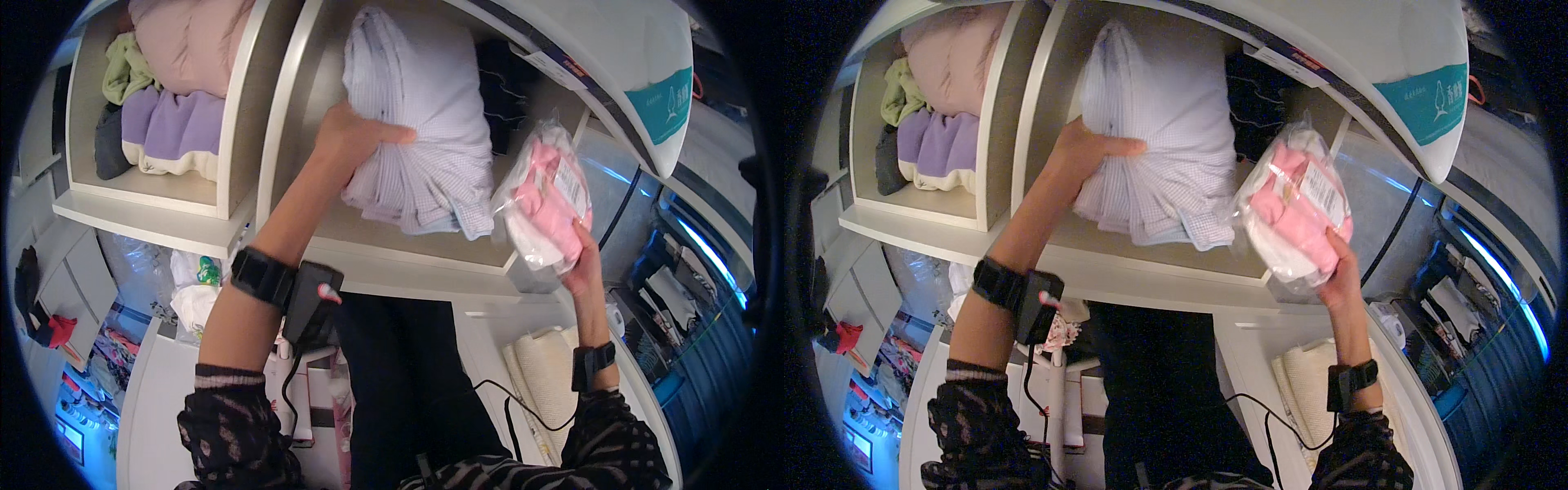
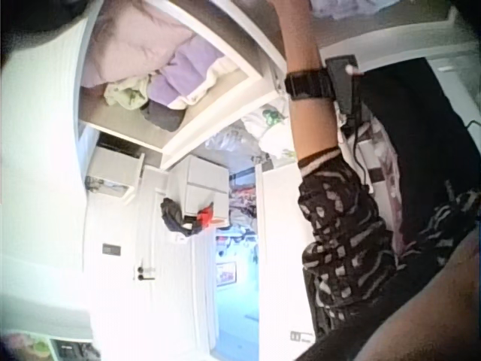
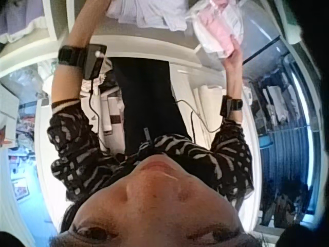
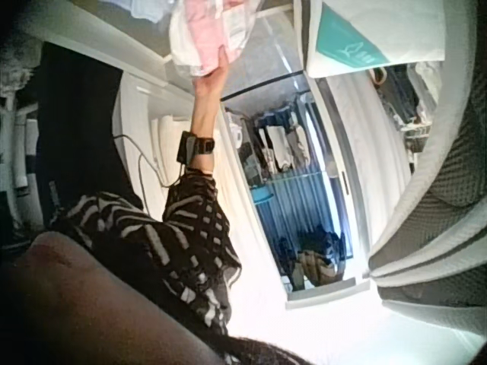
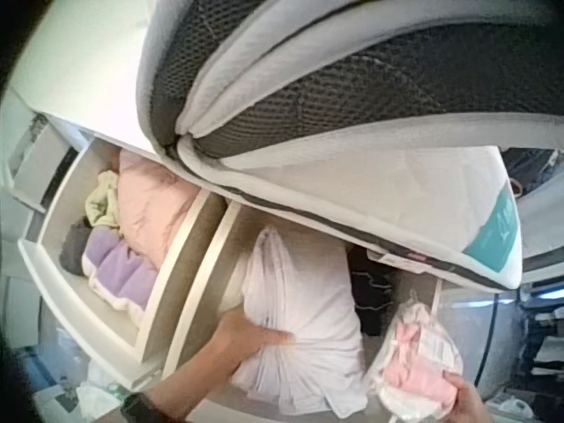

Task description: The person folds several pieces of children's clothing, including a blue patterned jacket and pants, and places them into drawers. They also handle a red garment and a grey item, folding and stacking them in the same storage unit.

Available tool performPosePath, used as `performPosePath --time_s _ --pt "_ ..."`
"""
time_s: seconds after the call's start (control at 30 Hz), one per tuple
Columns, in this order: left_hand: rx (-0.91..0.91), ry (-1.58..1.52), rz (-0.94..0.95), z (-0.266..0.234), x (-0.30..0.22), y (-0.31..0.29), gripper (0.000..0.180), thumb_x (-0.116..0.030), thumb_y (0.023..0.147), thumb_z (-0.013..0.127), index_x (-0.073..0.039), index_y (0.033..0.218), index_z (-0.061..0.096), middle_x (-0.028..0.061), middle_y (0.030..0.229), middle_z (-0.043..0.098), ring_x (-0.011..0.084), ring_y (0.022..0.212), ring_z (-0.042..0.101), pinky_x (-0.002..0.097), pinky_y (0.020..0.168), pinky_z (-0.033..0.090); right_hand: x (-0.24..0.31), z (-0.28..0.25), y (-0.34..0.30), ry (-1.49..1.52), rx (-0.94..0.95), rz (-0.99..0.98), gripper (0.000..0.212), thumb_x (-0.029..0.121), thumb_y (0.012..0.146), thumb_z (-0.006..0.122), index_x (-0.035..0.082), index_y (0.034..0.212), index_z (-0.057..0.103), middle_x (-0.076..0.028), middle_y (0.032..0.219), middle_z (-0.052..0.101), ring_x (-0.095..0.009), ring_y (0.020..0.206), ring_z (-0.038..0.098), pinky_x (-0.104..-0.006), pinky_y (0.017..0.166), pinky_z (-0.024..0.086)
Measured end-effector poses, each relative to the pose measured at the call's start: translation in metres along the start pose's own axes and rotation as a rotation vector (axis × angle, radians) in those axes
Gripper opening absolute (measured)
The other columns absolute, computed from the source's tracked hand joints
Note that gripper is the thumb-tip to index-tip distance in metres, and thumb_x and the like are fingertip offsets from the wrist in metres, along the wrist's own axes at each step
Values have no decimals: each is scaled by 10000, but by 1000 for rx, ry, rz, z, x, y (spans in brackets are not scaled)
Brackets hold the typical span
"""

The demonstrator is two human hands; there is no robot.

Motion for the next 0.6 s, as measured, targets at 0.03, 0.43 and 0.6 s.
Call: performPosePath --time_s 0.03,0.43,0.6 --pt "17 16 11 8 -3 9 689 -99 551 804 119 1129 499 219 1027 611 310 915 618 348 815 485 -6 -5 -3 10 5 23 496 230 864 554 56 1301 395 -131 1244 521 -280 1112 529 -438 955 430" --pt "105 -814 -127 74 46 30 424 -90 756 691 92 1102 528 168 1092 585 266 1009 561 357 904 452 -37 -20 -24 321 97 100 486 320 891 460 31 1281 438 -117 1250 529 -265 1126 529 -420 976 413" --pt "-18 -1100 -23 106 60 85 390 -106 785 675 60 1109 534 162 1117 566 273 1010 548 368 914 450 -48 -7 -27 440 155 134 564 345 853 521 38 1311 404 -130 1299 483 -281 1179 480 -444 1018 368"
Point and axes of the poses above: each hand's wrist, its own y-axis towards the middle knuckle, its own z-axis out of the palm, x = y × z, the point moved 8 cm from there along y, towards the middle knuckle
